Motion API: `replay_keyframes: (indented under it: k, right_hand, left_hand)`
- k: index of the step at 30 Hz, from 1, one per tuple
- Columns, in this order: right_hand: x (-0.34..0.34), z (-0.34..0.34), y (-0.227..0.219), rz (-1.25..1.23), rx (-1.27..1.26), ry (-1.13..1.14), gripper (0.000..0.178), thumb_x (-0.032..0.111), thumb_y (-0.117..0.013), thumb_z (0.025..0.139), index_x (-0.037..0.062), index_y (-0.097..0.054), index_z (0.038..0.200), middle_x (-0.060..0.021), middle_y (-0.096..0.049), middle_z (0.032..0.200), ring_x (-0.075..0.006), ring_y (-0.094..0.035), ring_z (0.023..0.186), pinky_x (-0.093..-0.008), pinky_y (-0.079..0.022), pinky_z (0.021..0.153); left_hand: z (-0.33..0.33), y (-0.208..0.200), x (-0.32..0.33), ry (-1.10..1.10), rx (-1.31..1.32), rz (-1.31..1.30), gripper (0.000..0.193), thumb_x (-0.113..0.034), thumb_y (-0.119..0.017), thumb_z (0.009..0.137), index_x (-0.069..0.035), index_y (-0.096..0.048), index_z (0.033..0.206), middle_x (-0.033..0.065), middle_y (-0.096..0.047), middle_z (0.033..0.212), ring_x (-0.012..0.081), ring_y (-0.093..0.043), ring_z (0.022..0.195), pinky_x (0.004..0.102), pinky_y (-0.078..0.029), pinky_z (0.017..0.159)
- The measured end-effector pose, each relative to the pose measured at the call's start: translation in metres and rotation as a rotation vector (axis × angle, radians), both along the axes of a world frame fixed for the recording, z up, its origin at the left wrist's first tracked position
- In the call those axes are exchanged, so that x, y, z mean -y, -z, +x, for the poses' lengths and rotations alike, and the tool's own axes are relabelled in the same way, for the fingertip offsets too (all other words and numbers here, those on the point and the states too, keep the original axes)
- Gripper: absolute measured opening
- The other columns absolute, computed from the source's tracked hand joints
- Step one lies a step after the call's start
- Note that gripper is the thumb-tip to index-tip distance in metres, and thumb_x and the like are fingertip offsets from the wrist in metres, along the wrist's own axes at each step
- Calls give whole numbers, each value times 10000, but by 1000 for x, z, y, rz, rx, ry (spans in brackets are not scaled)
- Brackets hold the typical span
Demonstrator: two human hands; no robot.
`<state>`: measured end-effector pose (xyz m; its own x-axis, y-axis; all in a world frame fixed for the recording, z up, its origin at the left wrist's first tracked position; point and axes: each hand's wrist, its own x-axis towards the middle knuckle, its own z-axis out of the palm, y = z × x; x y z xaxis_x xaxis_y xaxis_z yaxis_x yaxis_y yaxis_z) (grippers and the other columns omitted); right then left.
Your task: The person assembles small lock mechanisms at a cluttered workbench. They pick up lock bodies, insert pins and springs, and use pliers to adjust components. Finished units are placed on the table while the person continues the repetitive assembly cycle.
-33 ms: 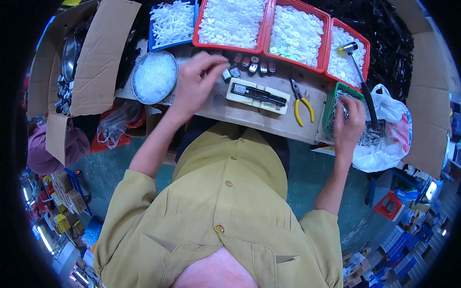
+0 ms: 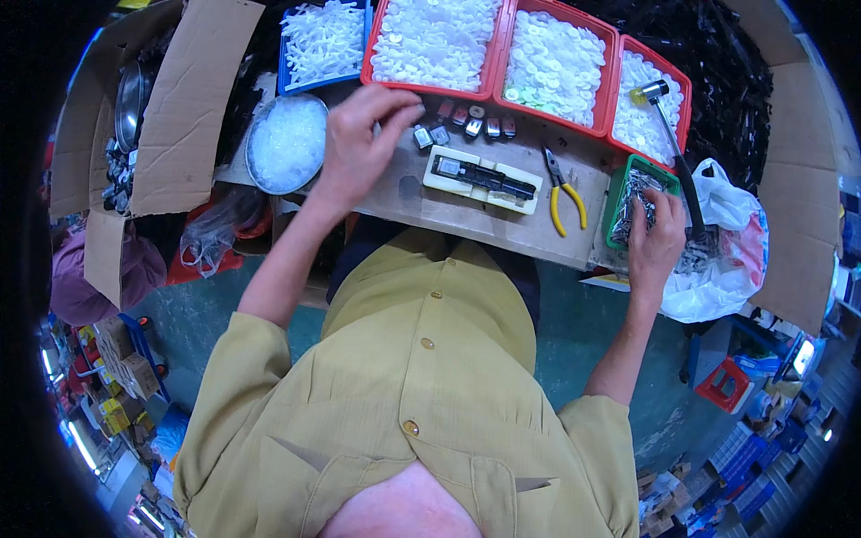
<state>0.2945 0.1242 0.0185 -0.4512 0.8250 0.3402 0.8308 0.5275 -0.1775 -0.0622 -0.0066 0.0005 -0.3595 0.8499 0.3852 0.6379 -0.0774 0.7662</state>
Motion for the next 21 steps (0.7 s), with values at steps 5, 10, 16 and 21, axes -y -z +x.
replay_keyframes:
  k: [5,10,16,21]
  right_hand:
    - [-2,18,11,-67,49,11,132,55,-677,877,-28,-676,979,-142,-626,909,-294,-647,811,-374,-505,744]
    - [-8,15,11,-117,-6,40,129,73,-688,875,-29,-676,953,-134,-629,873,-257,-645,765,-355,-499,702]
    - [-10,17,9,-135,-114,59,107,60,-687,875,-33,-668,925,-135,-628,849,-260,-653,736,-350,-506,687]
    - [-12,23,10,-142,-206,93,125,80,-701,882,-33,-648,891,-118,-617,819,-218,-638,702,-327,-503,668]
  left_hand:
    - [-33,0,-45,-70,-418,118,91,-89,-710,835,-23,-711,898,105,-616,853,290,-626,830,366,-504,725]
    - [-35,-1,-77,-44,-604,92,97,-101,-727,806,-33,-706,873,97,-612,877,282,-601,912,398,-498,794]
    - [-34,0,-81,-11,-592,35,114,-98,-733,796,-26,-672,860,96,-610,888,293,-585,927,397,-487,826]
    - [-36,-3,-79,-20,-568,10,132,-103,-747,775,-25,-669,849,104,-619,884,298,-592,946,404,-500,822]
